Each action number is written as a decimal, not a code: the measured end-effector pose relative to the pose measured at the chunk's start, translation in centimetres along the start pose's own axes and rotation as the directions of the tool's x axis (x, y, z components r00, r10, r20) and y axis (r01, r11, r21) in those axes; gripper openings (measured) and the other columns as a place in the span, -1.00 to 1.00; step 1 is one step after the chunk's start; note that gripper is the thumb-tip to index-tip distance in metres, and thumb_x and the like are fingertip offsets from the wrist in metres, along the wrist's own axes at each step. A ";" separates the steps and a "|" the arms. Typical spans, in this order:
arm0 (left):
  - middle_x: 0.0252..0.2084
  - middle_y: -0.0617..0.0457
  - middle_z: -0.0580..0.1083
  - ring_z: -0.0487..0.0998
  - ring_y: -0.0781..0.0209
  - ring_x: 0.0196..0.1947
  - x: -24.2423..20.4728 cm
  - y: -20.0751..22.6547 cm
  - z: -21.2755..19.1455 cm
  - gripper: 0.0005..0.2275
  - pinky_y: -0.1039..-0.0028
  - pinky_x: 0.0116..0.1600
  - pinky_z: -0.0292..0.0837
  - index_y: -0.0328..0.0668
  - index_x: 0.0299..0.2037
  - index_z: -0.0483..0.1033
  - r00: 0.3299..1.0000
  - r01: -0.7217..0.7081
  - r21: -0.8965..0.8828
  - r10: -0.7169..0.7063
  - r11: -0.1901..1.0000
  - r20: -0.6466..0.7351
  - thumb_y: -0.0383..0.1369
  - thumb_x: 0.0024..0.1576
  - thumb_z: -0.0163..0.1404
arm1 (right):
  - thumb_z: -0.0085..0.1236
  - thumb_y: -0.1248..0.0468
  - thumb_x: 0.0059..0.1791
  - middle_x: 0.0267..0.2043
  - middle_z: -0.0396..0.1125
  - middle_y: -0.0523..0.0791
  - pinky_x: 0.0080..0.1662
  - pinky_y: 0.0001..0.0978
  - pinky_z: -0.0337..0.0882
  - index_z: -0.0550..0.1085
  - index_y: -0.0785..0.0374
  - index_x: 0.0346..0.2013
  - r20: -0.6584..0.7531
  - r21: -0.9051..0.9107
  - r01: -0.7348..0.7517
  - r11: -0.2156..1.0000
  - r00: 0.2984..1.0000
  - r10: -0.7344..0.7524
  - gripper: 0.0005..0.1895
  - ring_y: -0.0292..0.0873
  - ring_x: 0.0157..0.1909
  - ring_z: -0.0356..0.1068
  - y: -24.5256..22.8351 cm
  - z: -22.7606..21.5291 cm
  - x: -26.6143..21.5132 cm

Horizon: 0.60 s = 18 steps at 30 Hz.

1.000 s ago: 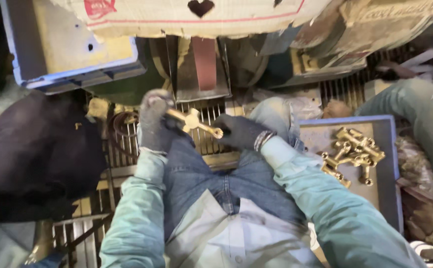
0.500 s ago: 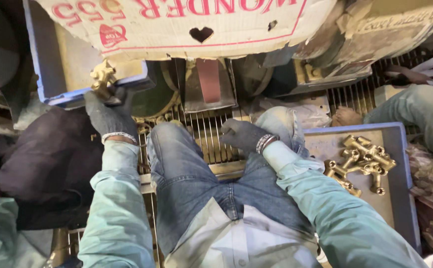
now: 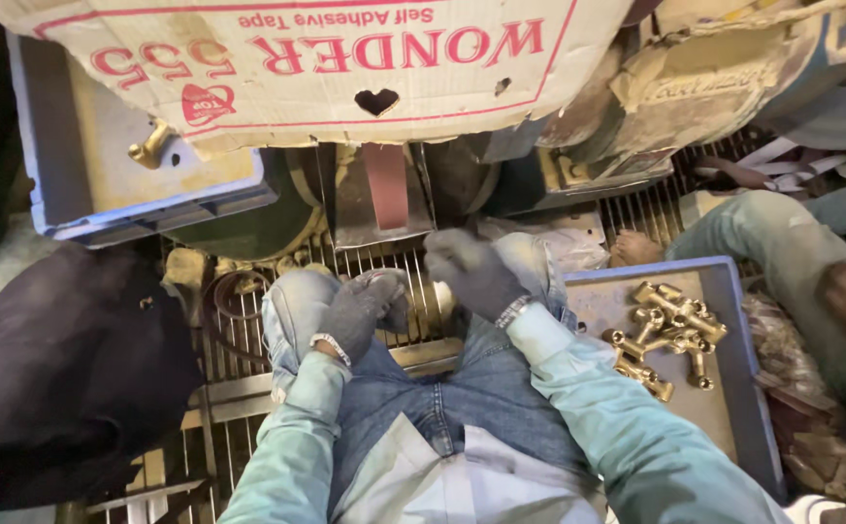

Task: The person sits on the floor and uses a belt sander to polish brass-colored metal parts. They pick up each part from a blue tray, press it against the moving belt, rotate it to smooth different surfaces, and place it back into the tray.

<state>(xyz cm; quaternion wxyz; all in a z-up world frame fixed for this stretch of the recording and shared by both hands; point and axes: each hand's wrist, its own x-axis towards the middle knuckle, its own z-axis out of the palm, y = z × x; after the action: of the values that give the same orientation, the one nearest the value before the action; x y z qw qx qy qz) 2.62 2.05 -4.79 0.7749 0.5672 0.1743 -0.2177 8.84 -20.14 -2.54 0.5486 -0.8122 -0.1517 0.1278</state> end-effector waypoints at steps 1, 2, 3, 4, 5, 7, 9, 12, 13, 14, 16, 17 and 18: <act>-0.46 0.03 0.49 0.48 0.24 -0.54 0.2 0.1 -0.1 -0.80 0.44 -0.40 0.39 -0.19 -0.17 0.59 1.000 -0.019 0.031 0.018 0.999 0.014 -0.28 0.23 -0.06 | 0.17 0.24 0.02 -0.08 0.47 -0.05 -0.06 -0.32 0.55 0.48 0.29 0.02 -0.091 0.075 0.014 0.997 0.996 -0.008 -0.69 -0.16 -0.14 0.54 -0.1 -0.5 -0.2; -0.47 0.01 0.49 0.46 0.24 -0.55 0.4 0.2 -0.1 -0.79 0.45 -0.42 0.35 -0.20 -0.17 0.59 0.999 -0.038 0.062 0.037 0.997 0.028 -0.28 0.24 -0.05 | 0.17 0.27 0.04 -0.06 0.45 -0.04 0.00 -0.31 0.52 0.47 0.31 0.05 -0.208 0.020 0.112 0.994 0.972 -0.105 -0.70 -0.15 -0.08 0.51 0.0 -1.3 -0.4; -0.47 0.02 0.49 0.47 0.23 -0.55 0.5 0.1 -0.2 -0.79 0.45 -0.42 0.37 -0.23 -0.19 0.57 0.999 -0.025 0.053 0.023 0.998 0.026 -0.27 0.24 -0.05 | 0.17 0.29 0.06 -0.04 0.44 -0.04 0.07 -0.30 0.49 0.45 0.33 0.07 -0.317 -0.045 0.198 0.979 0.927 -0.202 -0.70 -0.14 -0.03 0.48 0.4 -2.6 -0.9; -0.46 0.02 0.49 0.48 0.23 -0.55 0.6 0.0 -0.2 -0.79 0.45 -0.41 0.39 -0.25 -0.22 0.55 1.000 -0.011 0.045 0.010 0.999 0.024 -0.27 0.24 -0.05 | 0.16 0.32 0.08 -0.02 0.43 -0.03 0.13 -0.29 0.46 0.43 0.35 0.09 -0.413 -0.120 0.275 0.954 0.860 -0.300 -0.69 -0.13 0.03 0.45 1.1 -4.0 -1.5; -0.45 0.03 0.49 0.50 0.22 -0.55 0.6 -0.2 -0.3 -0.78 0.45 -0.41 0.42 -0.27 -0.25 0.53 1.000 0.004 0.037 -0.005 0.999 0.022 -0.26 0.24 -0.05 | 0.15 0.33 0.09 -0.03 0.43 -0.04 0.11 -0.30 0.46 0.43 0.35 0.10 -0.487 -0.160 0.204 0.966 0.835 -0.257 -0.70 -0.15 0.01 0.46 1.9 -5.3 -2.5; -0.44 0.06 0.43 0.46 0.27 -0.53 0.6 -0.6 -0.4 -0.77 0.46 -0.40 0.41 -0.28 -0.24 0.50 0.993 -0.041 0.033 0.037 0.999 0.116 -0.25 0.29 -0.05 | 0.17 0.28 0.07 -0.07 0.44 -0.03 0.03 -0.30 0.47 0.44 0.34 0.10 -0.604 -0.200 -0.017 0.980 0.790 -0.110 -0.67 -0.14 -0.06 0.46 4.2 -8.1 -5.2; -0.44 0.06 0.41 0.46 0.27 -0.52 0.9 -0.8 -0.3 -0.77 0.45 -0.40 0.41 -0.29 -0.24 0.48 0.988 -0.038 0.072 0.027 0.997 0.152 -0.24 0.30 -0.05 | 0.20 0.14 0.04 -0.08 0.46 0.03 -0.01 -0.21 0.46 0.45 0.32 0.09 -0.674 -0.253 -0.355 0.900 0.732 0.099 -0.59 -0.04 -0.08 0.47 6.7 -10.3 -8.5; -0.44 0.04 0.45 0.50 0.24 -0.52 1.1 -0.5 0.0 -0.77 0.42 -0.39 0.44 -0.29 -0.22 0.51 0.993 0.036 0.187 -0.057 0.982 0.107 -0.25 0.24 -0.05 | 0.07 -0.10 0.04 -0.22 0.57 0.08 -0.05 -0.10 0.52 0.65 0.21 -0.14 -0.510 -0.204 -0.890 0.408 0.452 0.732 -0.54 0.13 -0.18 0.61 10.2 -10.9 -14.1; -0.43 0.04 0.47 0.51 0.23 -0.51 1.2 -0.3 0.1 -0.78 0.41 -0.38 0.44 -0.28 -0.20 0.53 0.993 0.059 0.211 -0.079 0.976 0.089 -0.26 0.22 -0.05 | 0.11 -0.10 0.02 -0.19 0.51 0.06 -0.05 -0.03 0.49 0.60 0.17 -0.18 -0.576 -0.406 -0.809 0.425 0.588 0.567 -0.58 0.14 -0.13 0.54 11.1 -10.0 -16.0; -0.43 0.05 0.48 0.52 0.23 -0.51 1.2 -0.1 0.3 -0.78 0.41 -0.37 0.45 -0.27 -0.18 0.55 0.992 0.083 0.235 -0.102 0.969 0.070 -0.27 0.20 -0.05 | 0.14 -0.10 -0.01 -0.15 0.45 0.03 -0.05 0.04 0.46 0.56 0.13 -0.21 -0.584 -0.597 -0.699 0.394 0.715 0.384 -0.62 0.15 -0.07 0.47 11.9 -9.1 -17.5; -0.42 0.06 0.48 0.51 0.24 -0.50 1.1 0.3 0.6 -0.76 0.42 -0.36 0.45 -0.29 -0.17 0.55 0.993 0.064 0.257 -0.087 0.964 0.082 -0.26 0.20 -0.05 | 0.17 -0.05 -0.14 -0.11 0.42 0.00 -0.12 0.06 0.44 0.56 0.04 -0.24 -0.557 -0.700 -0.591 0.401 0.803 0.211 -0.68 0.14 -0.06 0.46 13.4 -7.6 -18.9; -0.42 0.07 0.47 0.51 0.25 -0.50 0.9 0.4 0.8 -0.76 0.43 -0.35 0.44 -0.30 -0.16 0.55 0.993 0.055 0.269 -0.081 0.962 0.088 -0.26 0.20 -0.05 | 0.19 -0.02 -0.20 -0.10 0.41 -0.02 -0.15 0.08 0.43 0.55 0.00 -0.25 -0.532 -0.748 -0.534 0.394 0.837 0.125 -0.69 0.13 -0.06 0.45 14.0 -7.1 -19.3; -0.42 0.06 0.47 0.51 0.24 -0.50 0.7 0.4 0.9 -0.76 0.42 -0.35 0.45 -0.30 -0.15 0.55 0.992 0.072 0.262 -0.095 0.962 0.079 -0.26 0.20 -0.05 | 0.19 -0.03 -0.16 -0.10 0.39 0.00 -0.15 0.09 0.43 0.55 0.01 -0.19 -0.570 -0.718 -0.586 0.375 0.805 0.168 -0.67 0.15 -0.08 0.45 14.4 -6.9 -19.6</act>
<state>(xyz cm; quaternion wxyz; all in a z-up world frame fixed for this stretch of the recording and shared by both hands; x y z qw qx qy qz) 3.43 1.16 -4.57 0.6917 0.6449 0.1327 -0.2967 -5.11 -38.65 -12.63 0.0298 -0.9926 0.1172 -0.0132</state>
